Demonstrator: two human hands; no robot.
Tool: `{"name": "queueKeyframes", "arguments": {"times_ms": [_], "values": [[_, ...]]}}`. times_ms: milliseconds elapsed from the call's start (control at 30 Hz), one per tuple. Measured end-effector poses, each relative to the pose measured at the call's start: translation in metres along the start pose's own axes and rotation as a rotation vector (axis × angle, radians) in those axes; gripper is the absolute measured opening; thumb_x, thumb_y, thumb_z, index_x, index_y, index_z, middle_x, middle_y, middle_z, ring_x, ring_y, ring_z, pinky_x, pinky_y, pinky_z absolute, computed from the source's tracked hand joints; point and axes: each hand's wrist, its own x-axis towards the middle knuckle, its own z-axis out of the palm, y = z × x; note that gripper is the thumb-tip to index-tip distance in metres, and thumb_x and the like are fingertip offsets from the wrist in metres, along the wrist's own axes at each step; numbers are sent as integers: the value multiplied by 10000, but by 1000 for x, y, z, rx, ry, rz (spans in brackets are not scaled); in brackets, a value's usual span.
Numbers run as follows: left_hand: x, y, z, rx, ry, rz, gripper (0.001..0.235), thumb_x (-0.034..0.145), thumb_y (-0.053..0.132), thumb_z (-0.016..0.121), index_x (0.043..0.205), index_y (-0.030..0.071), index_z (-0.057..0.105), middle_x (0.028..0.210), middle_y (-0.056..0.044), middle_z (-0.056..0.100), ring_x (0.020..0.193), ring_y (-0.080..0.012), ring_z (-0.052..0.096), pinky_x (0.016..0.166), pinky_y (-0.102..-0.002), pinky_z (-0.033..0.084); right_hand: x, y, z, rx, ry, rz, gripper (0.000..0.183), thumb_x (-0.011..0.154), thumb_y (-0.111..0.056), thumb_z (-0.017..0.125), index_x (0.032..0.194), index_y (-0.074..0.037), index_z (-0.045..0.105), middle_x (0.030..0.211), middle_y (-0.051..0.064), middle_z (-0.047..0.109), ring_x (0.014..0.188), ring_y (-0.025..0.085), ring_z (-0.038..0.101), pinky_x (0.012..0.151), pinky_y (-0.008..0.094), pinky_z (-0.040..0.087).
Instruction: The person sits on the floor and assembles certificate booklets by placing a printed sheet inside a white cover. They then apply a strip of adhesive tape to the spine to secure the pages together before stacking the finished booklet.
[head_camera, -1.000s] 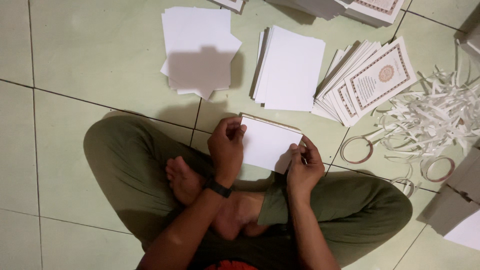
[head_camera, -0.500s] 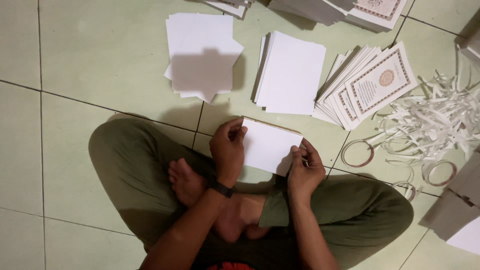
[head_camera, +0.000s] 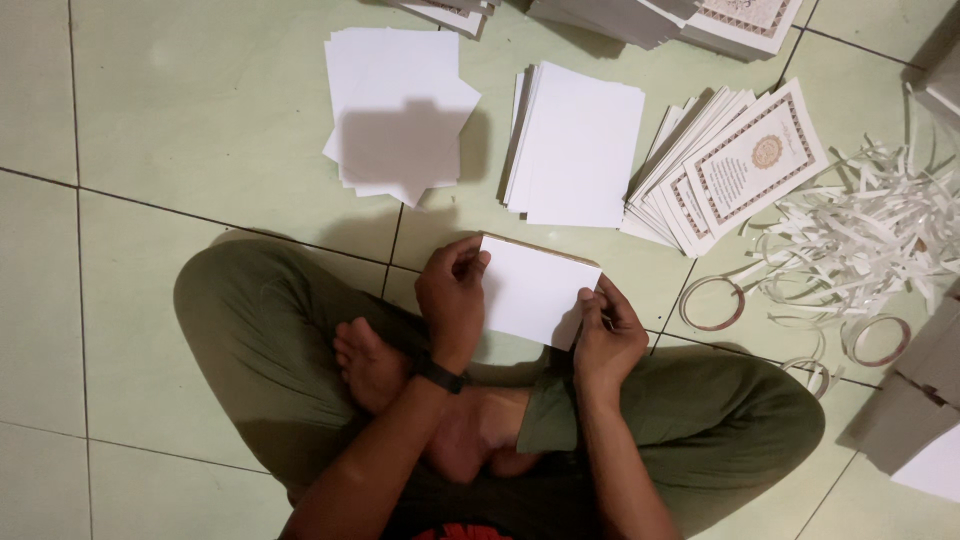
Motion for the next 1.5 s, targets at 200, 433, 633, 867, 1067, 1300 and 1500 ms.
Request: {"name": "queueKeyframes", "arguments": {"times_ms": [200, 433, 633, 867, 1067, 1300, 1500], "values": [[2, -7, 2, -6, -40, -9, 203, 961, 144, 739, 1152, 76, 760, 973, -122, 742, 907, -289, 743, 803, -367, 580, 5, 15, 1, 23, -3, 15, 296, 939, -77, 805, 1220, -4, 749, 830, 136, 695, 840, 182, 611, 728, 364, 531], [0, 7, -3, -1, -23, -1, 196, 936, 114, 755, 1125, 62, 767, 955, -147, 742, 906, -317, 744, 797, -398, 588, 4, 11, 2, 53, 10, 35, 286, 928, -58, 810, 1203, 1, 757, 830, 123, 690, 840, 182, 618, 757, 364, 536], [-1, 10, -2, -11, -34, -30, 209, 950, 126, 742, 1145, 53, 761, 971, -140, 742, 916, -300, 742, 802, -377, 583, 8, 21, 2, 33, 0, 13, 284, 925, -48, 807, 1200, -3, 754, 824, 145, 700, 832, 196, 636, 743, 364, 538], [-1, 17, -5, -13, -57, -72, 229, 972, 122, 722, 1181, 33, 742, 1029, -158, 738, 972, -307, 731, 833, -390, 586, 8, 20, 4, 51, 16, 20, 280, 909, -45, 818, 1179, -3, 760, 804, 135, 698, 830, 194, 651, 759, 367, 549], [0, 19, -5, 1, -79, -87, 242, 985, 128, 706, 1205, 30, 725, 1053, -155, 728, 1003, -304, 728, 839, -387, 588, 6, 18, 5, 71, 22, 29, 274, 912, -47, 817, 1174, 4, 756, 811, 127, 696, 851, 193, 656, 771, 374, 556], [0, 17, -6, 21, -57, -32, 217, 961, 111, 726, 1161, 28, 741, 994, -173, 726, 946, -332, 728, 801, -405, 585, 6, 8, 3, 49, 14, 37, 256, 915, -41, 811, 1162, 4, 759, 805, 134, 695, 823, 192, 647, 741, 356, 538], [-1, 17, -5, 26, -39, -20, 205, 940, 104, 739, 1134, 41, 757, 970, -165, 737, 917, -326, 734, 783, -402, 588, 8, 10, 4, 42, 14, 41, 246, 912, -68, 819, 1145, -10, 768, 809, 121, 703, 803, 176, 638, 727, 352, 537]]}}
